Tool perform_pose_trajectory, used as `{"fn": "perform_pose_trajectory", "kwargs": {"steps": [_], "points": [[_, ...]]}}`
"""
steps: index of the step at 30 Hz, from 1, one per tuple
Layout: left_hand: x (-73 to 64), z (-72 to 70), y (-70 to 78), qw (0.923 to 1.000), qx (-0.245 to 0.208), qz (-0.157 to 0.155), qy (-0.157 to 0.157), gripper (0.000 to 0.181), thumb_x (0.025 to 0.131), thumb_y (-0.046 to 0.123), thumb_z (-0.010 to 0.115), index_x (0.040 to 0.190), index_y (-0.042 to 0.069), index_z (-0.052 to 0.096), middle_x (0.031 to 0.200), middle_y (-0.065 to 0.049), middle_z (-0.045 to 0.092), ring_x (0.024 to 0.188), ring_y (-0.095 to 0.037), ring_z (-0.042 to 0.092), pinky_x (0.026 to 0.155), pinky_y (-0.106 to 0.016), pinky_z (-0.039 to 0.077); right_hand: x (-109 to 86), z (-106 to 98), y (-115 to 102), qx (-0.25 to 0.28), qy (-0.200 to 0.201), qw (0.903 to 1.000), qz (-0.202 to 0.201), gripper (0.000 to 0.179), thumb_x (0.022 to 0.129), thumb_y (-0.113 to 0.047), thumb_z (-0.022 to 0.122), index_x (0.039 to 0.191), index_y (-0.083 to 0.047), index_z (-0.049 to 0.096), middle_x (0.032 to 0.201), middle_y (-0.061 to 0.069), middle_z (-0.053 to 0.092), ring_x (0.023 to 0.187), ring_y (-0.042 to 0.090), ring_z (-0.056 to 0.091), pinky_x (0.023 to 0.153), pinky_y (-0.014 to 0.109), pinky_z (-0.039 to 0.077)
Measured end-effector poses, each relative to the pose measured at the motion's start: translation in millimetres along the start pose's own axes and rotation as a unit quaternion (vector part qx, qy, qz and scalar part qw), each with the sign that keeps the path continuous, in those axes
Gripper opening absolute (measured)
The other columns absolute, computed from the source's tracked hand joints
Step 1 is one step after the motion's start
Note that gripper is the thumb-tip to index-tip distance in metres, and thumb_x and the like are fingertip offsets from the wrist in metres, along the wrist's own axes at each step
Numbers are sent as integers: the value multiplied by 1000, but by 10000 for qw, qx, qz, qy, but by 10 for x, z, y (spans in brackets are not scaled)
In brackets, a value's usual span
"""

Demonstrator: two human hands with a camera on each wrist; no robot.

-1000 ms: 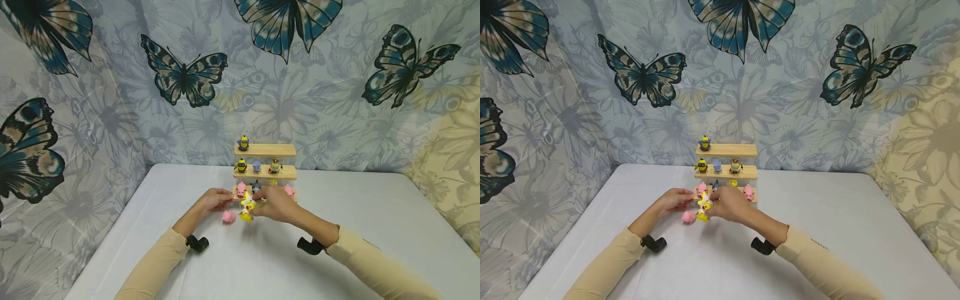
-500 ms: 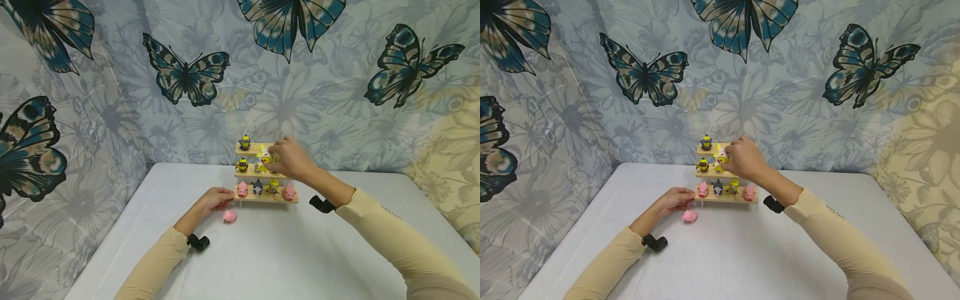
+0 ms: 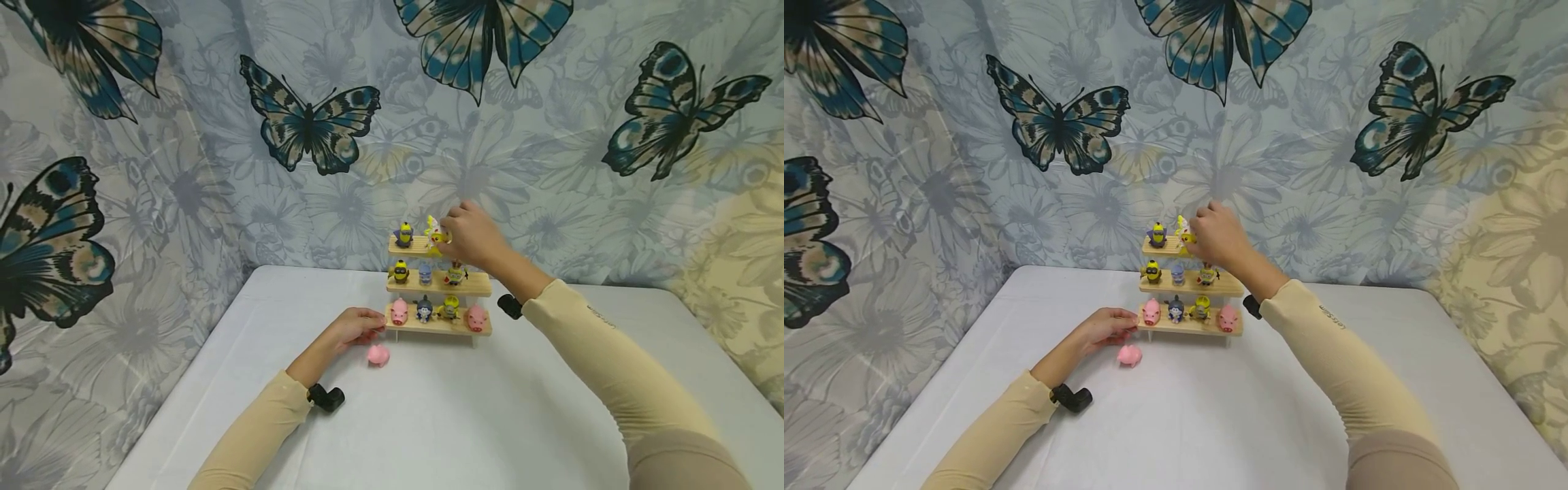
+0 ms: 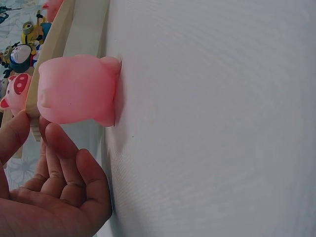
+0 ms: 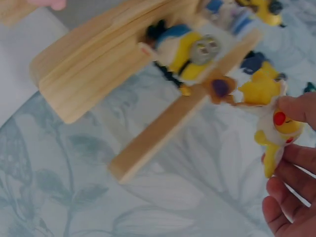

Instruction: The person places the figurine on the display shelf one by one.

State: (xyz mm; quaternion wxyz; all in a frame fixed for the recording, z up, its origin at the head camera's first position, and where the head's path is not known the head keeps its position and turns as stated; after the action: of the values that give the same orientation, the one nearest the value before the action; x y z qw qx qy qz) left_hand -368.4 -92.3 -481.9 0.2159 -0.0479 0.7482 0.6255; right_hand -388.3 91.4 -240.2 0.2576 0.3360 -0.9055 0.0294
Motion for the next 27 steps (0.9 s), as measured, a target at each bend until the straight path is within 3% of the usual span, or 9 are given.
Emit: {"fn": "perform_pose_trajectory", "kwargs": {"steps": [13,19,27], "points": [[-8,10,-7,10000,80,-33,31,27,94,16,63,116,1,65,85,2,70,69,-6,58,63,-21,47,94,274,169,-561,126,9982,179,26,78,-25,80,88,-3,70,95,12,70,89,30,56,76,43,45],[-5,-1,-4,10000,15,-65,33,27,94,15,63,116,0,65,84,2,69,68,-6,58,62,-21,47,132,311,191,-291,102,9993,188,29,77,-26,81,93,-4,70,102,12,70,96,31,57,79,45,45],[-11,-10,0,9999,6,-73,92,26,93,15,64,114,1,66,81,3,68,65,-6,57,60,-20,46,118,321,232,-6,166,9995,252,37,77,-29,83,98,-2,69,99,14,66,93,32,54,81,46,45]]}}
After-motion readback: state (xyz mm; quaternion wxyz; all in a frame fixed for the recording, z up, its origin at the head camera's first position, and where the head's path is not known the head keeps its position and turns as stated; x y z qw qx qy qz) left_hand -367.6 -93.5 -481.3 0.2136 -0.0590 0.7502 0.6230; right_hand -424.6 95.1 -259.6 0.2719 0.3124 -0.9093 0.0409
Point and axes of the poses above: each hand's wrist, its own x-axis towards the middle knuckle, its own z-axis out of the palm, y = z × x, the point moved 9 cm from there along x, towards the middle knuckle
